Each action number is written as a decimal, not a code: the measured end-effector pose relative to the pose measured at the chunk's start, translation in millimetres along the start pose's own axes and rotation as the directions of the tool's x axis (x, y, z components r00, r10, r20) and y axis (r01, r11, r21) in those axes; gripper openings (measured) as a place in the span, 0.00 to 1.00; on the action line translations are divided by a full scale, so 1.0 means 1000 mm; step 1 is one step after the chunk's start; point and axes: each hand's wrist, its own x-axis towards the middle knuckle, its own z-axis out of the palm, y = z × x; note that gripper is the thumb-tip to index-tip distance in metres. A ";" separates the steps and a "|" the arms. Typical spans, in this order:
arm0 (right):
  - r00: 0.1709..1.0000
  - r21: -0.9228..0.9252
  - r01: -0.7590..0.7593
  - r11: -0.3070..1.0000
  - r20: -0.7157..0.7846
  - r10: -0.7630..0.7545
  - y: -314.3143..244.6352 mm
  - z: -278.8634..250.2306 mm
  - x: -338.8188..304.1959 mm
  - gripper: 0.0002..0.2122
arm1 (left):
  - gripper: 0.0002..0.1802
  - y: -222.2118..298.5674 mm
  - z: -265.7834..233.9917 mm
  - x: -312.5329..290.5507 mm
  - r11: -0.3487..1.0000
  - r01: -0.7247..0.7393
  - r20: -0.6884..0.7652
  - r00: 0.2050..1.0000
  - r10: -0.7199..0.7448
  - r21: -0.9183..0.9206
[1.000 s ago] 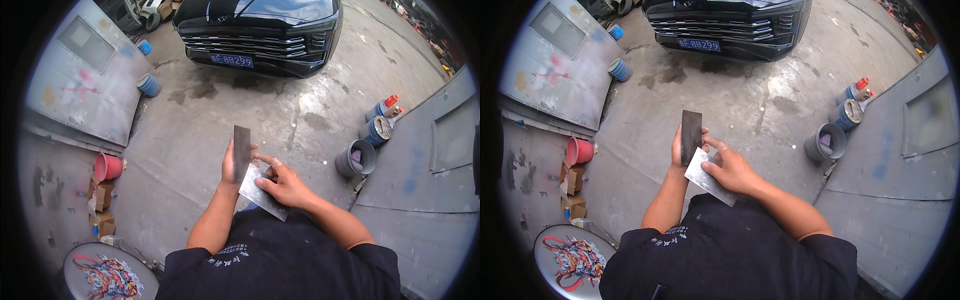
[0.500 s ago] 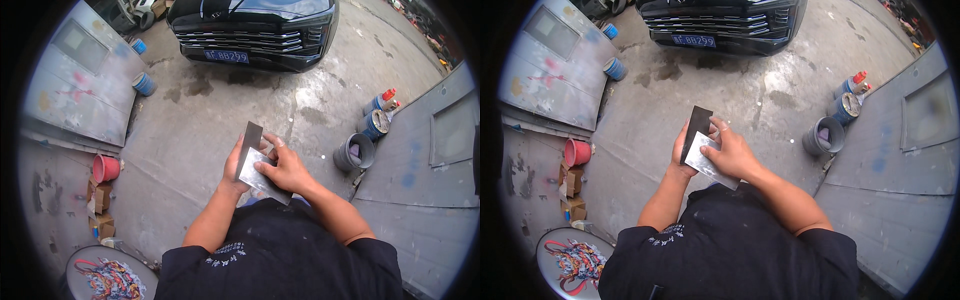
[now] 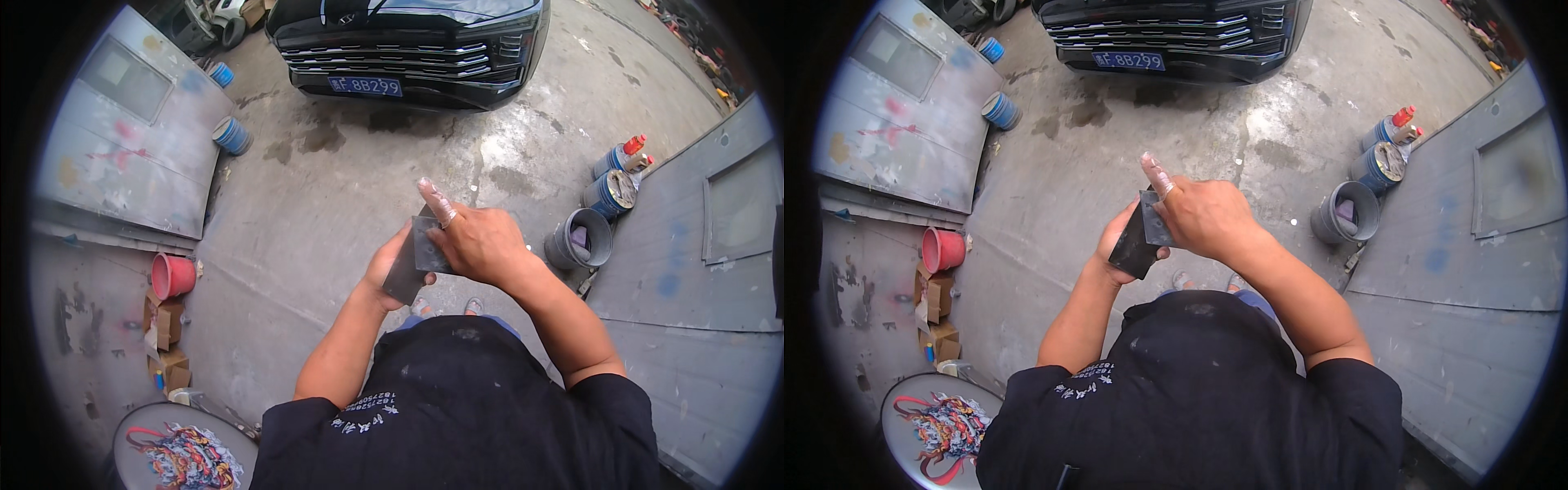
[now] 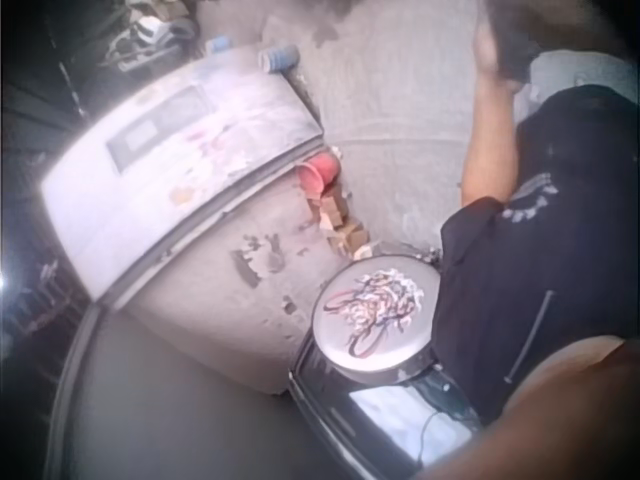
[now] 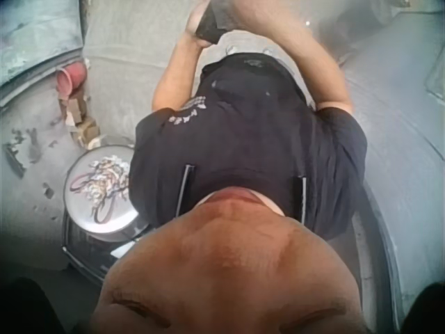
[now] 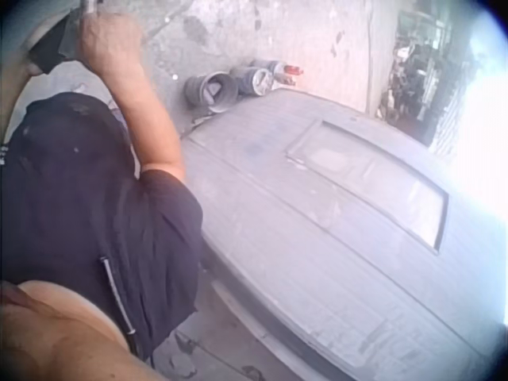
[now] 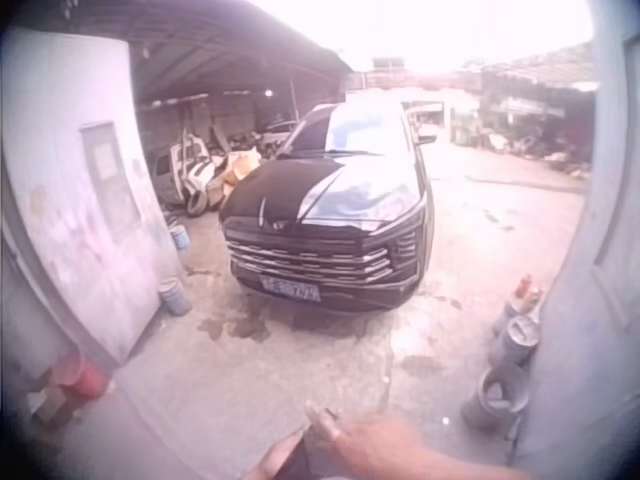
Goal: The person retrieves sanding blocks and walks to a black car. They sand a taped-off section on the side of the car, then move to the rear trunk area and continue sanding the filled surface.
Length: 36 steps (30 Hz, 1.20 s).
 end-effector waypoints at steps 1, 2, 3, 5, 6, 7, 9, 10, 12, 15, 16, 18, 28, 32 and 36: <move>0.999 -0.017 0.015 1.000 0.034 -0.015 0.001 -0.001 0.000 0.32 | 0.23 0.000 0.004 0.000 1.000 0.005 -0.161 0.987 -0.003 0.015; 0.991 -0.085 0.063 0.994 0.121 -0.053 -0.013 0.001 -0.004 0.32 | 0.22 -0.002 0.011 0.000 1.000 0.013 -0.318 0.948 -0.003 0.029; 0.985 -0.098 0.154 0.983 0.097 -0.145 -0.021 0.005 -0.011 0.32 | 0.22 -0.003 0.023 0.000 0.999 0.023 -0.466 0.885 -0.001 0.041; 0.987 -0.050 0.131 0.990 0.104 -0.126 -0.019 0.001 -0.009 0.32 | 0.23 -0.002 0.020 0.001 0.999 0.004 -0.278 0.961 0.010 0.046; 0.992 -0.072 0.048 0.996 0.116 -0.039 -0.016 -0.005 -0.004 0.32 | 0.23 -0.001 0.000 -0.001 1.000 -0.002 -0.152 0.988 0.003 0.007; 0.999 0.009 0.032 0.999 -0.044 -0.032 -0.005 -0.004 0.001 0.31 | 0.24 0.000 -0.011 -0.003 0.999 -0.002 -0.023 1.000 0.001 -0.032; 0.999 -0.010 0.052 0.999 0.008 -0.052 -0.003 -0.003 -0.001 0.31 | 0.25 -0.001 -0.009 -0.004 0.999 0.029 -0.124 0.992 -0.032 -0.025; 0.992 -0.078 0.102 0.992 0.081 -0.096 -0.010 -0.004 -0.003 0.31 | 0.25 -0.004 0.006 -0.001 0.999 0.031 -0.288 0.957 -0.024 0.019; 0.968 -0.044 0.144 0.989 0.211 -0.132 -0.028 -0.005 -0.007 0.31 | 0.26 -0.005 0.004 -0.004 0.993 0.113 -0.332 0.938 -0.102 0.016; 0.995 -0.031 0.075 0.997 0.066 -0.073 -0.017 -0.011 0.000 0.31 | 0.26 -0.006 -0.008 -0.009 0.997 0.008 -0.146 0.989 0.004 0.081; 0.999 -0.012 -0.003 1.000 0.048 0.004 -0.007 -0.011 0.003 0.32 | 0.25 -0.006 -0.013 -0.007 1.000 -0.012 -0.140 0.990 0.014 0.016; 0.991 -0.048 0.072 0.996 0.113 -0.067 -0.014 -0.005 -0.002 0.32 | 0.25 -0.007 -0.011 -0.007 1.000 0.018 -0.219 0.976 -0.015 0.016; 0.974 -0.008 0.179 0.984 0.142 -0.176 -0.033 -0.001 -0.007 0.30 | 0.25 -0.002 0.002 -0.003 0.994 0.095 -0.225 0.969 -0.105 -0.056; 0.946 0.294 -0.007 0.956 -0.307 0.101 0.000 -0.019 0.002 0.27 | 0.25 0.000 0.001 -0.008 0.998 -0.059 -0.258 0.965 0.052 -0.018; 0.844 0.440 -0.229 0.868 -0.355 0.402 0.034 -0.039 -0.014 0.25 | 0.29 0.002 0.007 -0.017 0.986 -0.167 -0.230 0.959 0.164 0.005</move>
